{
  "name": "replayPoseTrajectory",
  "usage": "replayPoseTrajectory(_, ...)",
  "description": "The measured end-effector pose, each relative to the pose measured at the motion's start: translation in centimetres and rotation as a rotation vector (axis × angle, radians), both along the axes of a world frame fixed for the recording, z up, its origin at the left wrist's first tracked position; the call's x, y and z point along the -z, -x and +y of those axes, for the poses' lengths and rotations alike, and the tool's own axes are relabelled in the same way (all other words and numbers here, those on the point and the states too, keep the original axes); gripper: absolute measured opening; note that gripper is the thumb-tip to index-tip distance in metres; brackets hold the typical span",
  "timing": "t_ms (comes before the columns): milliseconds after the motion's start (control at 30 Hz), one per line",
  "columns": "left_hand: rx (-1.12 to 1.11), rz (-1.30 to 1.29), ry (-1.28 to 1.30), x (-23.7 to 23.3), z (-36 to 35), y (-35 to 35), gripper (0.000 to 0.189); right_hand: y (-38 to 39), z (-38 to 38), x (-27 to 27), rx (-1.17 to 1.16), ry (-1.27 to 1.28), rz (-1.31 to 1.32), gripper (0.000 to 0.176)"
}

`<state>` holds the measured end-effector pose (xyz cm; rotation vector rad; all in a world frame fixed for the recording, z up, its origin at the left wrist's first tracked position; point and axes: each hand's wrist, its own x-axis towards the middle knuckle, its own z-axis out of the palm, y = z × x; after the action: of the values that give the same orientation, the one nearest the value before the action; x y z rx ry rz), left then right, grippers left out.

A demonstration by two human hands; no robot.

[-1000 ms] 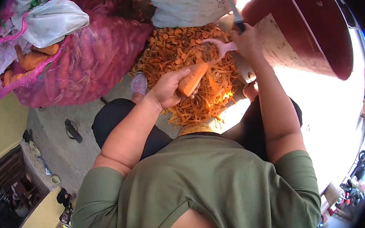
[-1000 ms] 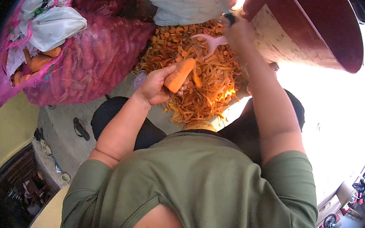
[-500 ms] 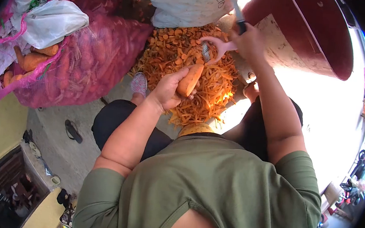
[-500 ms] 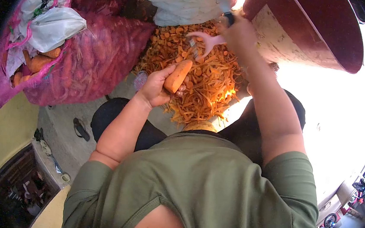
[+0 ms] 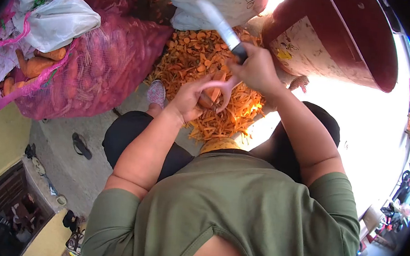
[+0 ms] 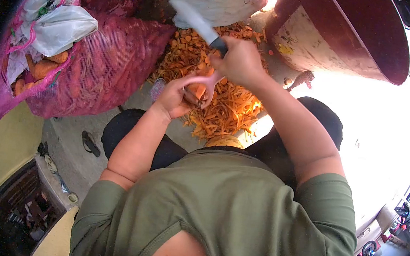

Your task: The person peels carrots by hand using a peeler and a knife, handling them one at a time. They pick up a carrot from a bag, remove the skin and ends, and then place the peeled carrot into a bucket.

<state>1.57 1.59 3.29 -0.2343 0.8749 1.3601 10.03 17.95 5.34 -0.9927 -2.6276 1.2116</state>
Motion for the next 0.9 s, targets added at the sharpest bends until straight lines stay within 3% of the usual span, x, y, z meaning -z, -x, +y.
replayPoseTrajectory(33, -0.018, -0.005, 0.024, -0.3, 0.1, -0.2, 0.033, 0.0, -0.5, -0.1, -0.063, -0.043, -0.032, 0.033)
replayPoseTrajectory(100, 0.065, -0.042, -0.079, 1.1, -0.5, 0.1, 0.034, -0.3, 2.2, 3.2, 0.061, -0.009, 0.023, 0.032)
replayPoseTrajectory(167, 0.109, -0.034, -0.144, 1.5, -0.8, 0.5, 0.034, -0.2, 5.5, 3.4, 0.196, -0.148, -0.176, 0.023)
replayPoseTrajectory(267, 0.120, 0.032, -0.146, 1.3, -0.8, 0.9, 0.034, -0.3, 6.3, 2.3, 0.275, -0.049, -0.120, 0.022)
replayPoseTrajectory(367, 0.118, 0.099, -0.120, 1.5, -0.9, 0.8, 0.034, -0.2, 3.2, 1.6, 0.043, -0.122, 0.027, 0.021)
replayPoseTrajectory(400, 0.124, 0.118, -0.129, 1.2, -0.9, 0.8, 0.034, -0.2, 3.9, 2.8, 0.116, -0.011, -0.008, 0.020)
replayPoseTrajectory(500, 0.124, 0.115, -0.175, 0.6, -1.0, 0.8, 0.034, -0.5, 7.4, 3.6, 0.267, -0.176, -0.179, 0.019)
replayPoseTrajectory(533, 0.124, 0.105, -0.193, 0.4, -1.1, 0.9, 0.034, -0.5, 7.5, 3.3, 0.336, -0.038, -0.162, 0.018)
replayPoseTrajectory(633, 0.011, 0.099, -0.055, -0.1, -0.8, 0.4, 0.034, -0.1, 3.7, 2.9, 0.137, 0.059, 0.166, 0.019)
replayPoseTrajectory(700, 0.010, 0.013, -0.105, 0.3, -0.5, 0.3, 0.033, 0.2, -0.4, 0.5, 0.005, 0.152, 0.095, 0.016)
replayPoseTrajectory(733, 0.011, -0.031, -0.130, 0.6, -0.5, 0.3, 0.032, 0.3, -1.0, 0.7, -0.091, 0.048, 0.062, 0.030)
replayPoseTrajectory(767, 0.038, -0.034, -0.139, 1.2, -0.6, 0.2, 0.032, 0.3, -0.9, 0.2, -0.104, -0.010, -0.001, 0.026)
replayPoseTrajectory(833, 0.090, -0.035, -0.160, 2.5, -0.9, 0.3, 0.031, 0.2, 1.4, 2.0, 0.028, 0.034, 0.106, 0.013)
replayPoseTrajectory(900, 0.070, -0.014, -0.140, 2.2, -0.8, 0.3, 0.030, -0.1, 4.8, 3.5, 0.200, -0.029, 0.075, 0.013)
